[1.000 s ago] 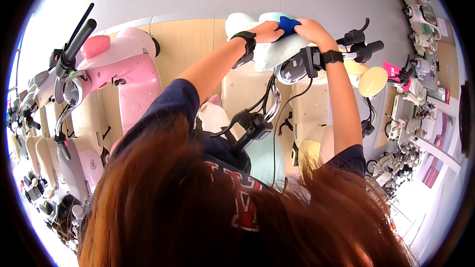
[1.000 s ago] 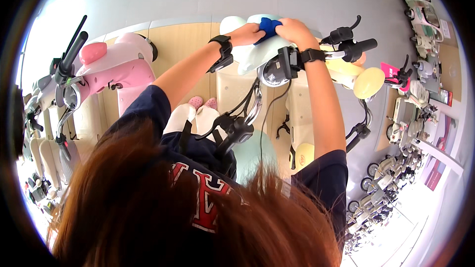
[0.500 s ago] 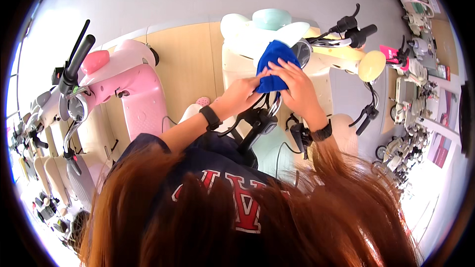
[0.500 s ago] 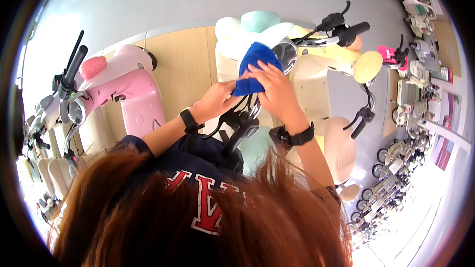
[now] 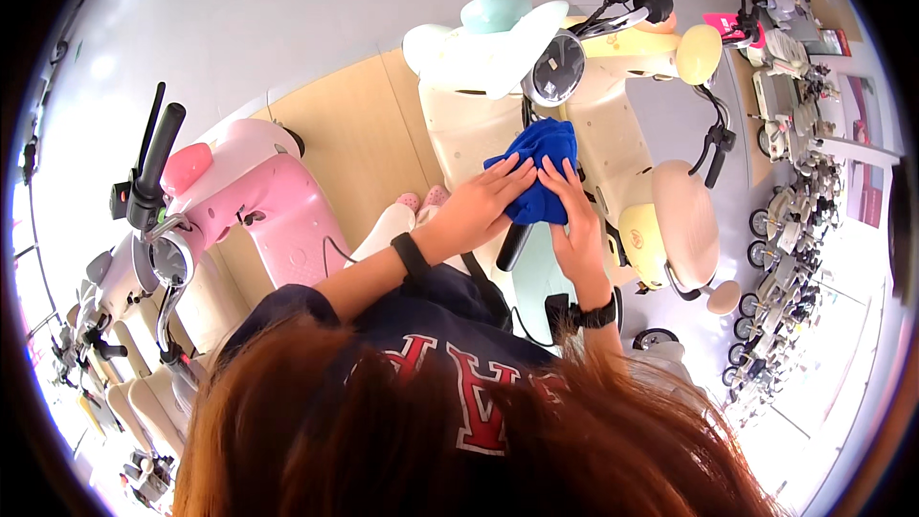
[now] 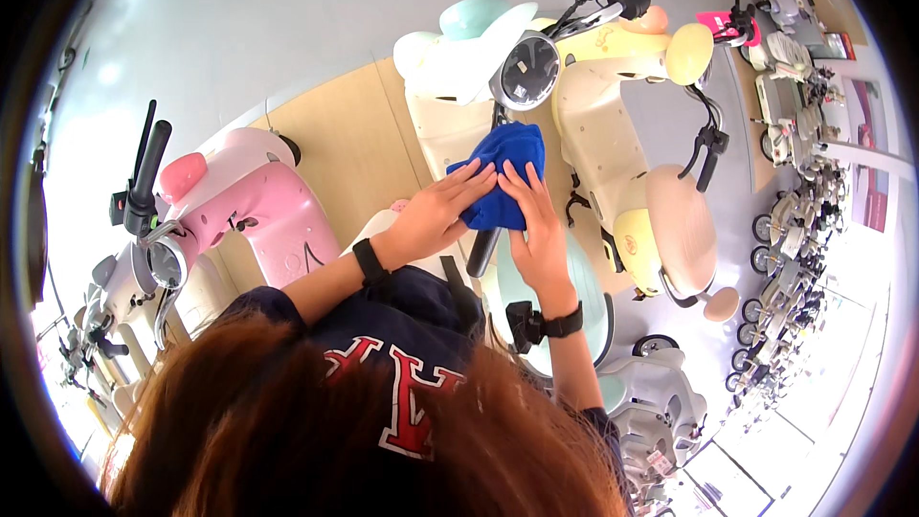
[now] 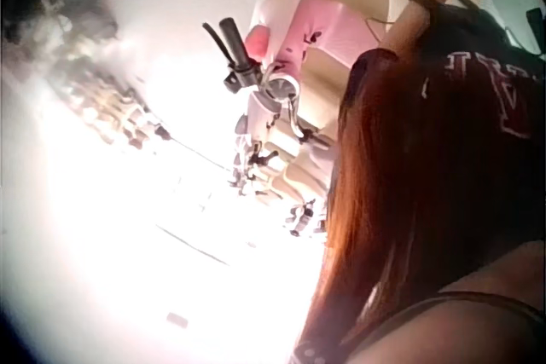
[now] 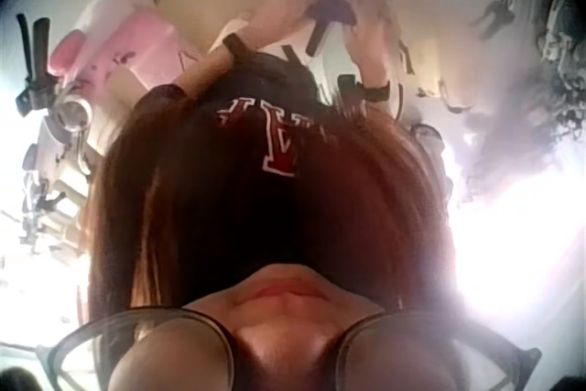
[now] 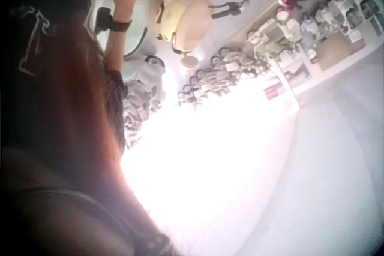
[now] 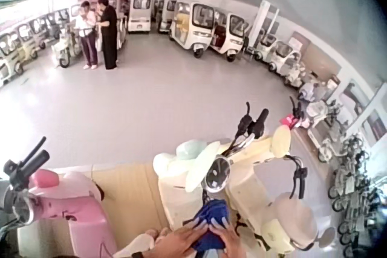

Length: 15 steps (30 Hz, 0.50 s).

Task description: The person wipes the seats and handlebars of multiple scooters using a blue cloth, moving from one scooter to another in a showroom.

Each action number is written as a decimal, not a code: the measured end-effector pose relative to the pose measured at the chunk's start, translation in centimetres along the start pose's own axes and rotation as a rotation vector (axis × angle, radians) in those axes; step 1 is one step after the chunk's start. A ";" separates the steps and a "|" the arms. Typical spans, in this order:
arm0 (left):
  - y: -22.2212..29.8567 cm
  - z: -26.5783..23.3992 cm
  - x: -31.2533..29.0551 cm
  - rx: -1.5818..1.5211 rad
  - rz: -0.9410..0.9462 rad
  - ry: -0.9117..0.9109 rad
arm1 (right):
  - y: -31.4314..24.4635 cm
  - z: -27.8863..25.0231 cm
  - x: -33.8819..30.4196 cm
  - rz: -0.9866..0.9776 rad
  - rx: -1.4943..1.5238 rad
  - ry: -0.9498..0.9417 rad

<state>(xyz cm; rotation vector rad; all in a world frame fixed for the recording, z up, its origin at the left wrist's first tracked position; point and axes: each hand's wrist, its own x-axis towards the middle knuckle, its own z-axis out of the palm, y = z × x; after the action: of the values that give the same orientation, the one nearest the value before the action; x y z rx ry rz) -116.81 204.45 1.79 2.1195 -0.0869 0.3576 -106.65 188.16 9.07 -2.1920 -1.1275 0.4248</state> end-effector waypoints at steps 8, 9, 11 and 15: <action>1.8 -0.5 -4.0 0.093 0.058 -0.046 | -1.7 3.7 -5.2 -0.057 -0.019 0.180; 1.8 -0.1 -4.6 0.043 0.108 -0.093 | -1.4 4.0 -6.3 -0.054 -0.056 0.200; 1.6 -0.5 -6.1 -0.050 0.193 -0.170 | -1.0 4.5 -8.3 -0.088 -0.115 0.186; 6.4 -5.0 -7.7 -0.293 0.077 -0.147 | 0.0 6.3 -11.7 -0.097 -0.048 0.114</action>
<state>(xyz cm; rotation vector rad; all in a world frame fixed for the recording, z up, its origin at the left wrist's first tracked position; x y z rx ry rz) -126.56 204.56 7.34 1.8524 -0.2901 0.2189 -116.81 181.10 4.37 -2.1627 -1.1862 0.2305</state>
